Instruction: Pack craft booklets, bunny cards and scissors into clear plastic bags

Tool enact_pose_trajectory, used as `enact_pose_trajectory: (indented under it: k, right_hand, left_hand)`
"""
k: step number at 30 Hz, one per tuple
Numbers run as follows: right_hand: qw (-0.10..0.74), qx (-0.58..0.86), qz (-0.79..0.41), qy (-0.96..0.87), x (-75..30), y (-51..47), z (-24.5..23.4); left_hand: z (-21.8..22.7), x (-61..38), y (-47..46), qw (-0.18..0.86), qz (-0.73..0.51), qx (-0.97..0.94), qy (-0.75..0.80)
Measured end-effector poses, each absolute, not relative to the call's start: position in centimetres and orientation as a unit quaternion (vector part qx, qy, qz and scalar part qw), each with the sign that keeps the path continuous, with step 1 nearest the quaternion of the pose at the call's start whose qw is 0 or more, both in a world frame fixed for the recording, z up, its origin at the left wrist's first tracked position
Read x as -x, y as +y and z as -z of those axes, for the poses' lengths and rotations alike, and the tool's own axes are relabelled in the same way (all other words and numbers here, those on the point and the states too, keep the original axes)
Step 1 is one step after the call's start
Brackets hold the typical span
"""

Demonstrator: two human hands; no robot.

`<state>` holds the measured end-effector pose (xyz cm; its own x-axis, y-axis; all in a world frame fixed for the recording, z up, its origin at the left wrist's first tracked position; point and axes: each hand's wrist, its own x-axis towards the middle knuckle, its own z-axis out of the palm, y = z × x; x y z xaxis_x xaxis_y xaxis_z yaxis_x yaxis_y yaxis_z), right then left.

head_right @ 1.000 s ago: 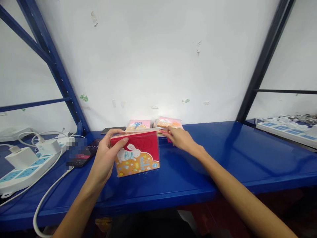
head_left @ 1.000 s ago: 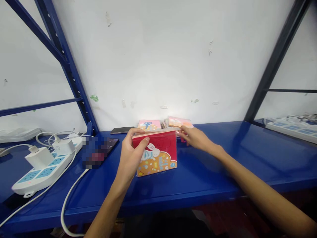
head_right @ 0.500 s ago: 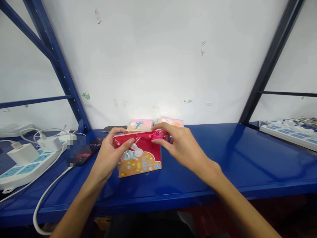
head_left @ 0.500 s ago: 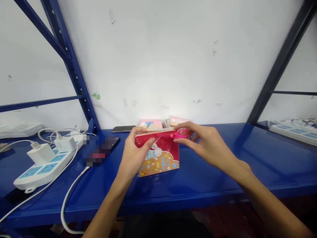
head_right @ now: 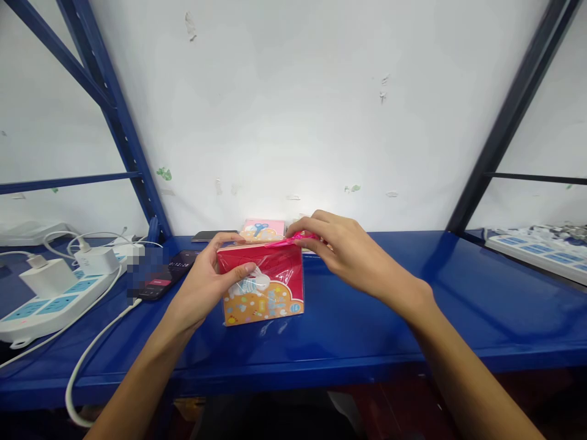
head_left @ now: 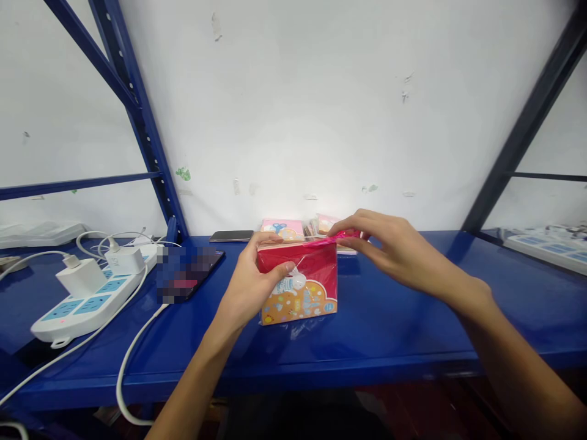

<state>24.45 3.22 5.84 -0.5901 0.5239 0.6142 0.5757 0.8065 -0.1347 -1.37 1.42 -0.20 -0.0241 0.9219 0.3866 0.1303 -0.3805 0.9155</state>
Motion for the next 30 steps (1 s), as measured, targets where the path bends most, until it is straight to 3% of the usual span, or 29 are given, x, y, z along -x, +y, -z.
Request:
enact_pose_trajectory:
  k: [17, 22, 30]
  right_hand:
    - [0.236, 0.265, -0.027, -0.934, -21.4, 4.3, -7.3]
    - [0.253, 0.233, -0.025, -0.939, -20.6, 3.2, -6.9]
    - [0.361, 0.304, 0.019, -0.882, -22.6, 3.9, -5.1]
  left_hand:
    - [-0.2, 1.1, 0.8, 0.409, -0.596, -0.582, 0.372]
    - [-0.1, 1.2, 0.8, 0.419, -0.603, -0.580, 0.353]
    - [-0.3, 1.1, 0.5, 0.397, -0.592, -0.581, 0.393]
